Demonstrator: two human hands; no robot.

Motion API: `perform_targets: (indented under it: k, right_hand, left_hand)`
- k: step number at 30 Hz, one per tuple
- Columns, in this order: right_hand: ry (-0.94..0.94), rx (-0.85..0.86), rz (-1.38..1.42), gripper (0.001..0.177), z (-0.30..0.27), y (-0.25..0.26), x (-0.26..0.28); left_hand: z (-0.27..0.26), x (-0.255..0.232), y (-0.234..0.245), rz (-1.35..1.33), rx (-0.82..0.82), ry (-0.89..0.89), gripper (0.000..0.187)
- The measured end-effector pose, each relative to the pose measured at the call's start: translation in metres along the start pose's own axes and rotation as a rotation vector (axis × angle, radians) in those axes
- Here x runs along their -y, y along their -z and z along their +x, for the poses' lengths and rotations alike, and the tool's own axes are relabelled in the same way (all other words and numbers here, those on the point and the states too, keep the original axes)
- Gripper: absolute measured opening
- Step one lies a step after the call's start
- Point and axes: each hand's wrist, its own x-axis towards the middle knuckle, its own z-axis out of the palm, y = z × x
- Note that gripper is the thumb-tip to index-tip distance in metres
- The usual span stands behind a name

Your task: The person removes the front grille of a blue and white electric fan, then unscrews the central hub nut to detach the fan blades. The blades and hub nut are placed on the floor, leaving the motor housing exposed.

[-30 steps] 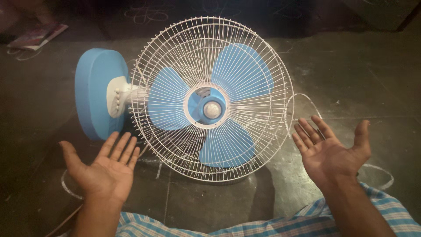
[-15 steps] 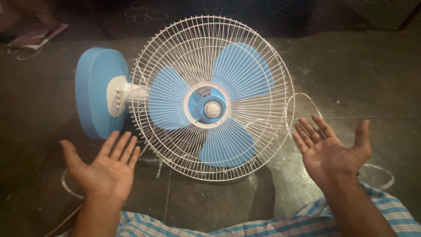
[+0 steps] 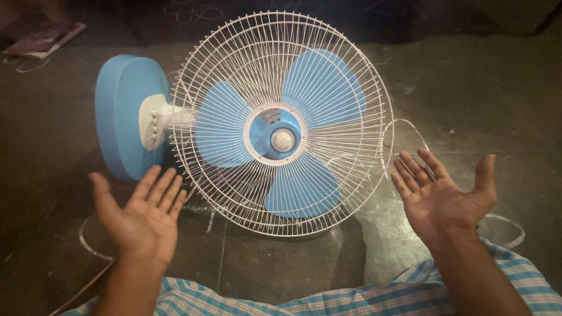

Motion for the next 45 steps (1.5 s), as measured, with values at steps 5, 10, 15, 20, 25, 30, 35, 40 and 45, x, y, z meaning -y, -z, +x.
perform_targets:
  k: [5,10,15,20,25,30,35,40,45]
  right_hand:
    - [-0.002,0.011,0.01,0.118,0.0,0.0,0.0]
    - [-0.002,0.018,-0.02,0.117,0.0,-0.002,-0.001]
    - [-0.014,0.022,-0.064,0.115,0.004,-0.001,-0.004]
    - [0.018,0.081,-0.132,0.113,0.013,0.001,-0.009]
    - [0.028,0.002,-0.351,0.104,0.034,0.008,-0.021]
    - [0.095,-0.007,-0.539,0.089,0.057,0.013,-0.047]
    - [-0.048,0.119,-0.573,0.076,0.047,0.006,-0.065]
    - [-0.034,0.222,-0.48,0.074,0.03,-0.007,-0.065]
    - [-0.02,0.111,-0.615,0.076,0.026,-0.014,-0.064]
  left_hand:
    - [0.006,0.01,0.001,0.147,0.009,-0.074,0.114]
    - [0.013,0.022,0.001,0.265,-0.043,-0.109,0.11]
    - [0.017,0.037,0.001,0.173,-0.086,-0.045,0.106]
    - [0.026,0.047,-0.001,0.205,-0.077,0.031,0.111]
    - [0.04,0.053,-0.004,0.21,-0.107,0.104,0.112]
    - [0.047,0.064,-0.006,0.138,-0.052,0.151,0.111]
    - [0.051,0.072,-0.006,0.227,-0.07,0.146,0.103]
    - [0.049,0.078,-0.007,0.275,-0.039,0.22,0.101]
    - [0.044,0.077,-0.008,0.25,0.005,0.199,0.098]
